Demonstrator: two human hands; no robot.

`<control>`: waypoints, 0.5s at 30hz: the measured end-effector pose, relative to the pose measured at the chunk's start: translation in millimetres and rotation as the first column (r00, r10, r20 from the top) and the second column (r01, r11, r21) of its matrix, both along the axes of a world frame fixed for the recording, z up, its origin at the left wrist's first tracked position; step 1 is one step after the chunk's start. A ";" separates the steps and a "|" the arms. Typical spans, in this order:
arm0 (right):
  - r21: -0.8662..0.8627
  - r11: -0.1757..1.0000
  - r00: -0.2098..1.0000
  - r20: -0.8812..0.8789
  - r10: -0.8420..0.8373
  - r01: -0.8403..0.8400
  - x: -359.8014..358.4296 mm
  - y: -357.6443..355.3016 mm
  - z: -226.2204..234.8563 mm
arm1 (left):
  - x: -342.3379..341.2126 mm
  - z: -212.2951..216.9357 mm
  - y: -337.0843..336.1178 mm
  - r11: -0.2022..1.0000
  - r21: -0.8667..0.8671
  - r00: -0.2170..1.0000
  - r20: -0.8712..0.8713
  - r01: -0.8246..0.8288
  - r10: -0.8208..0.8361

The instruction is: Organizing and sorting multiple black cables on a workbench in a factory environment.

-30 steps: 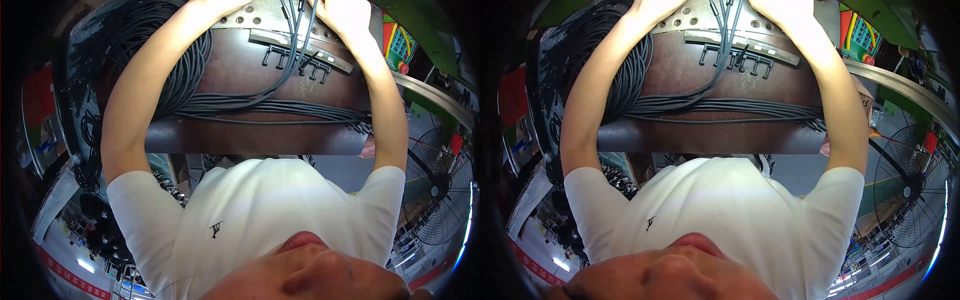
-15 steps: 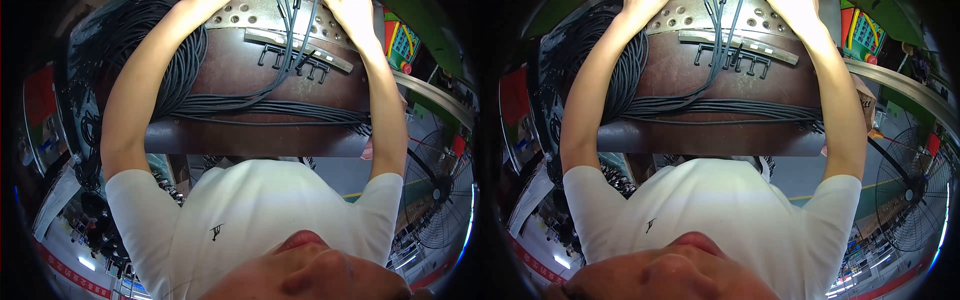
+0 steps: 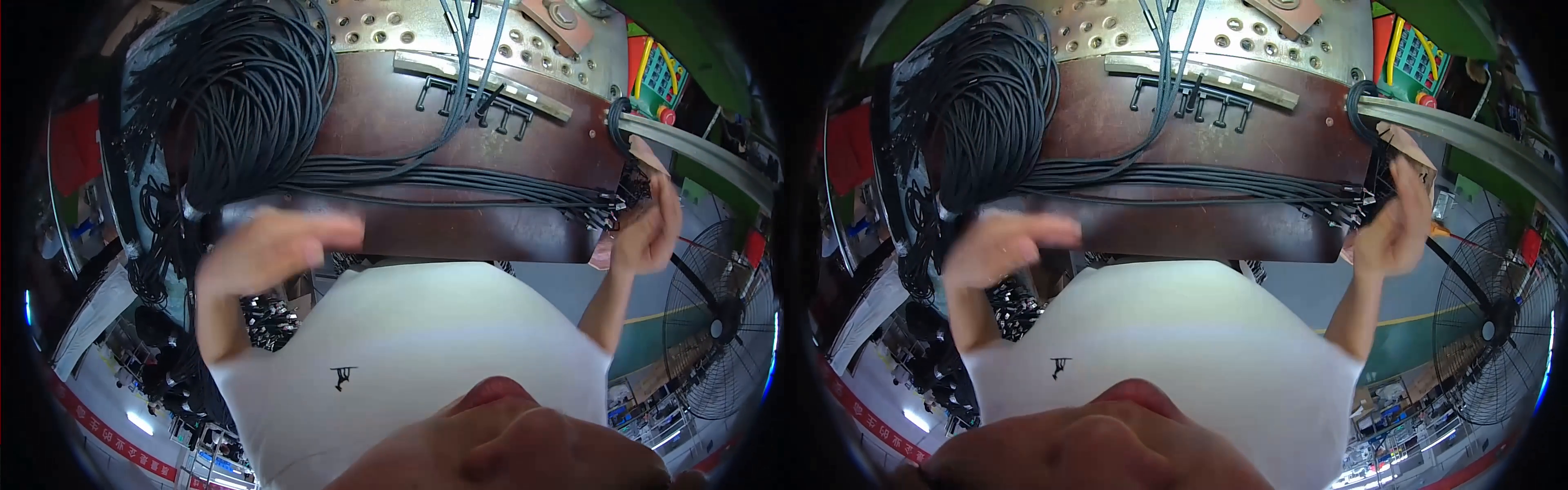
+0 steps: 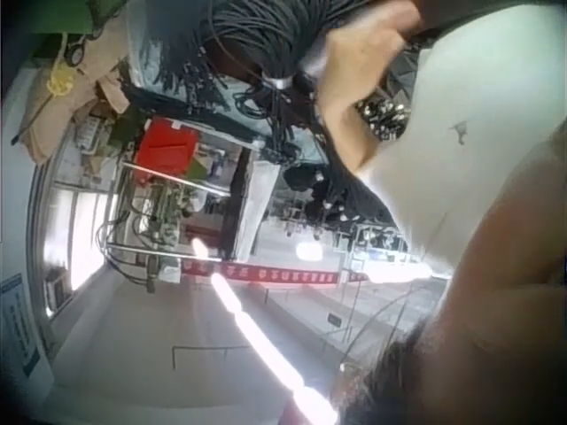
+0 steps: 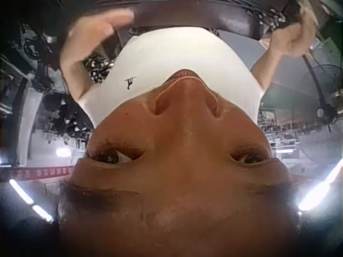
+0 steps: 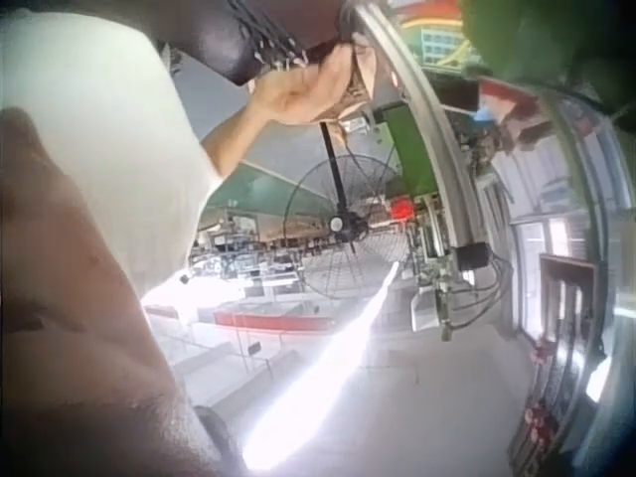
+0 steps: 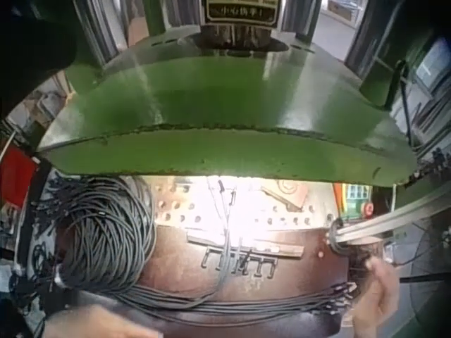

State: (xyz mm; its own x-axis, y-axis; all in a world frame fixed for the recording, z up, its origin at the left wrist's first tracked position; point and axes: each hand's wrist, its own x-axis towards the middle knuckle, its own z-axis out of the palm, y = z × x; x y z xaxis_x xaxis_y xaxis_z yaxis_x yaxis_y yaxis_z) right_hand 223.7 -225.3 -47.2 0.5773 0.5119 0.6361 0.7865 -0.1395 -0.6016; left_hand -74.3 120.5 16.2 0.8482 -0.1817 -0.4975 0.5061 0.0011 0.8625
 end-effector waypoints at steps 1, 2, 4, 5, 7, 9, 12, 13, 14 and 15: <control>0.117 0.961 0.945 -0.245 -0.217 0.251 -10.3 -46.1 -21.6 | -27.4 -13.0 -15.0 0.951 0.074 0.952 -0.089 0.299 -0.292; -0.138 0.896 0.854 -0.274 -0.443 0.421 -23.1 -59.3 -30.0 | -61.6 -38.9 -49.6 0.915 0.354 0.973 0.054 0.193 -0.226; -0.511 0.759 0.746 -0.298 -0.596 0.403 -57.8 -108.0 -76.6 | -71.3 -72.4 -69.0 0.689 0.673 0.938 -0.346 0.268 -0.027; -0.610 0.757 0.755 -0.376 -0.538 0.235 -73.5 -139.2 -113.5 | -81.2 -103.9 -71.0 0.513 0.834 0.948 -0.300 0.205 0.108; -0.662 0.749 0.802 -0.440 -0.405 0.016 -111.6 -131.8 -144.7 | -107.6 -147.0 -59.0 0.449 0.864 0.956 -0.286 0.226 0.068; -0.892 0.437 0.897 -0.281 -0.343 -0.112 -107.2 -101.9 -142.6 | -134.2 -171.5 -61.6 0.378 0.896 0.960 -0.274 0.232 0.062; -0.760 0.646 0.926 -0.190 -0.325 0.071 -114.6 -146.1 -194.6 | -122.4 -188.0 -55.6 0.273 0.957 0.994 -0.082 0.099 -0.072; -0.834 0.550 0.967 -0.106 -0.233 0.041 -108.6 -132.6 -170.5 | -121.4 -187.2 -57.4 0.285 0.948 0.990 -0.134 0.140 -0.040; -0.830 0.556 0.969 -0.104 -0.225 0.040 -105.9 -125.1 -164.6 | -119.4 -185.1 -58.6 0.297 0.939 0.984 -0.176 0.172 -0.011; -0.810 0.587 0.967 -0.133 -0.216 0.020 -103.2 -117.9 -161.7 | -125.4 -182.5 -62.1 0.298 0.955 0.999 -0.013 -0.001 0.043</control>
